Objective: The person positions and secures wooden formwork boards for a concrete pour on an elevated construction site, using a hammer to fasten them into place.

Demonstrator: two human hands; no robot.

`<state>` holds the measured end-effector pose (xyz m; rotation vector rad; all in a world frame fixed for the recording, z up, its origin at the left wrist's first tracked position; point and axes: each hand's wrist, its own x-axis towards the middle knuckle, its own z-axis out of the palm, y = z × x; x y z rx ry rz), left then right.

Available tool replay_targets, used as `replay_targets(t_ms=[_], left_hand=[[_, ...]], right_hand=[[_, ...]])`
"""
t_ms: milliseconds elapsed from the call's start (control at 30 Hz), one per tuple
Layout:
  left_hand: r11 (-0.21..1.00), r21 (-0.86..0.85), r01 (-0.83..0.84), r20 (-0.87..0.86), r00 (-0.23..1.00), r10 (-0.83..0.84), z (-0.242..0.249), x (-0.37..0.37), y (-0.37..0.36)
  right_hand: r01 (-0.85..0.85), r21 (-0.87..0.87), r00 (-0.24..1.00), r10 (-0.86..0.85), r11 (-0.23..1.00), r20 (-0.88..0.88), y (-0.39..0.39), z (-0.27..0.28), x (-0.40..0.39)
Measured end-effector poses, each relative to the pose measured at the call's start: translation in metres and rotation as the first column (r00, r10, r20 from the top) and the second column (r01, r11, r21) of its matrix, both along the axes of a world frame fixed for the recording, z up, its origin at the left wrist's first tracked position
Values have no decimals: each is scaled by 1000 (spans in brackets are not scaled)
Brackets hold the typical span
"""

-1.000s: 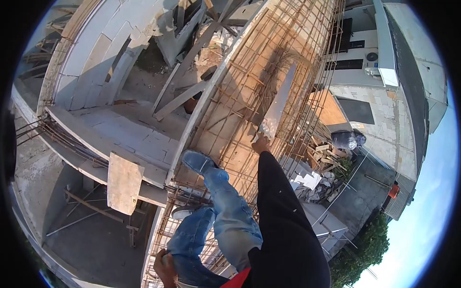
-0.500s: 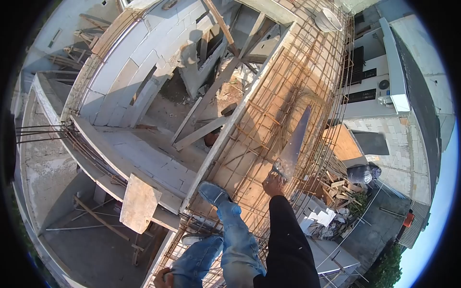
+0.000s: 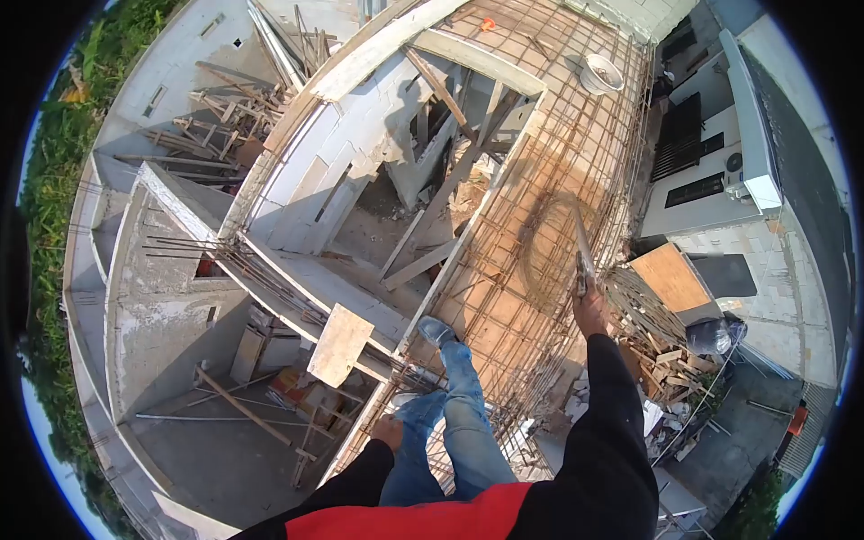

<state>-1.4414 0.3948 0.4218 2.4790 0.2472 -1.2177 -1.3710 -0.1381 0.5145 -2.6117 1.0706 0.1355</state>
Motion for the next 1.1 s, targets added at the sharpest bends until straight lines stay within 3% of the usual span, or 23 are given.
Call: replay_targets(t_ms=[67, 100, 133, 200, 233, 267, 333, 367, 467, 533, 567, 633, 667, 867, 967, 1000, 1033, 1067, 1100], left_hand=[[991, -127, 34, 133, 991, -17, 17, 15, -8], [971, -237, 30, 223, 974, 25, 27, 21, -14], [959, -267, 97, 244, 969, -30, 37, 33, -18], [917, -392, 77, 199, 980, 3, 60, 56, -7], [892, -444, -86, 70, 989, 130, -18, 51, 28], [811, -506, -295, -120, 955, 272, 37, 67, 19], [734, -494, -466, -316, 883, 348, 82, 93, 28], [742, -505, -441, -300, 896, 329, 97, 103, 32], [722, -336, -604, -283, 796, 534, 137, 118, 47], [775, -269, -572, -270, 817, 509, 137, 120, 70], [792, -265, -550, -262, 831, 490, 134, 120, 85], [695, -191, -693, -515, 673, 531, 118, 124, 107], [705, -148, -694, -541, 653, 529, 121, 126, 106], [839, -78, -539, -392, 790, 471, 144, 158, 13], [865, -133, -484, -322, 846, 424, 148, 200, -63], [865, -161, -475, -308, 857, 413, 150, 214, -85], [855, -182, -485, -351, 844, 405, 144, 234, -110], [852, -281, -443, -312, 881, 355, 156, 245, -143], [805, -305, -509, -374, 841, 391, 162, 260, -174]], right_hand=[[-49, -272, 988, 86, 961, 127, 17, 5, -57], [-29, -284, 990, 67, 958, 123, 32, 7, -91], [11, -214, 997, 5, 977, 72, 51, 14, -123], [95, -61, 993, -99, 994, -65, 94, 23, -188], [132, 7, 982, -130, 991, -135, 116, 27, -217], [167, 62, 965, -150, 984, -214, 137, 26, -250], [231, 157, 923, -165, 960, -349, 177, 22, -307], [266, 202, 898, -166, 942, -408, 191, 22, -330], [426, 296, 817, -222, 855, -533, 229, 23, -393], [520, 318, 773, -277, 793, -571, 240, 28, -414], [557, 322, 754, -304, 765, -582, 240, 31, -418], [611, 331, 728, -346, 719, -591, 233, 34, -421], [621, 330, 724, -361, 711, -588, 224, 33, -417], [561, 363, 772, -313, 744, -553, 124, -3, -357], [307, 283, 853, -131, 909, -505, 54, -43, -304], [-72, 69, 864, 97, 995, -495, 44, -115, -291], [85, 227, 932, 2, 970, -361, 0, -74, -264], [173, 294, 968, -106, 940, -228, -32, -49, -241], [235, 365, 972, -217, 901, -89, -56, -21, -221]])
